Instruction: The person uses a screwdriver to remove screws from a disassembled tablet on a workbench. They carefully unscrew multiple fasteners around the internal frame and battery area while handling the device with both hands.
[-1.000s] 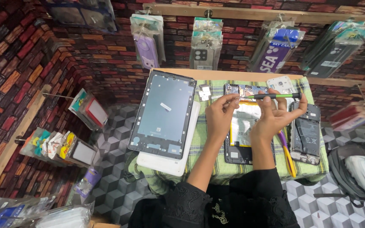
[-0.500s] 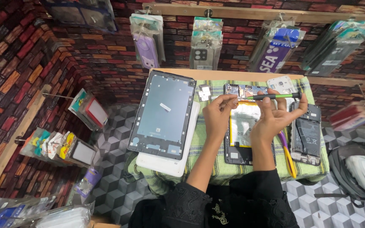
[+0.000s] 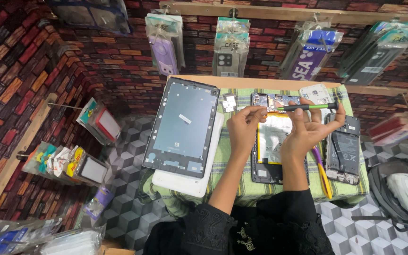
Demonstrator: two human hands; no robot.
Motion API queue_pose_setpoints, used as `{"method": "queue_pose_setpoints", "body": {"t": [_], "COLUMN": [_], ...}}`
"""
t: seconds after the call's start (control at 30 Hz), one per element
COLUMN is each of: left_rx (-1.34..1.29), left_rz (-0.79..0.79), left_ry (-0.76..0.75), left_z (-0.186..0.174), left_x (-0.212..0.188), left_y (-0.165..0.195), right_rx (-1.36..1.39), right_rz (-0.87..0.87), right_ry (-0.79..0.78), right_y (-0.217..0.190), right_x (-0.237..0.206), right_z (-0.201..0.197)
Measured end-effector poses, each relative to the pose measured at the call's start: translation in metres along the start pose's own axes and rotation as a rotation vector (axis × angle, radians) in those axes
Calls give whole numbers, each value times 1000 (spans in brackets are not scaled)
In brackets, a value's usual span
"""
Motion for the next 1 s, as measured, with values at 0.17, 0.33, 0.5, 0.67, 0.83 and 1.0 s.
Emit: {"method": "queue_pose_setpoints", "body": {"t": [0.17, 0.33, 0.5, 0.67, 0.83, 1.0], "left_rx": [1, 0, 18, 48, 37, 21], "left_rz": [0, -10, -20, -17, -19, -27], "left_ry": [4, 6, 7, -27, -36, -54], "left_z": [0, 1, 0, 2, 3, 6], "left_x": [1, 1, 1, 2, 2, 3], "left_y": [-2, -4, -2, 1, 1, -2], "right_rx": [-2, -16, -50, -70, -81, -70], "right_rz": [-1, -39, -80, -94, -112, -115], "right_ry": [-23, -80, -137, -140, -158, -136], "right_y": [0, -4, -9, -13, -14, -15], "right_x": [-1, -4, -8, -10, -11, -10], "right_z": [0, 4, 10, 12, 12, 10]}}
Point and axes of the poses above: each hand's wrist, its own x-axis towards the middle knuckle, its own z-axis out of the palm, y = z × x, the point moved 8 cm from there along x, towards the middle knuckle, and after that the axes turned 13 degrees about x, right-handed, at the moved point
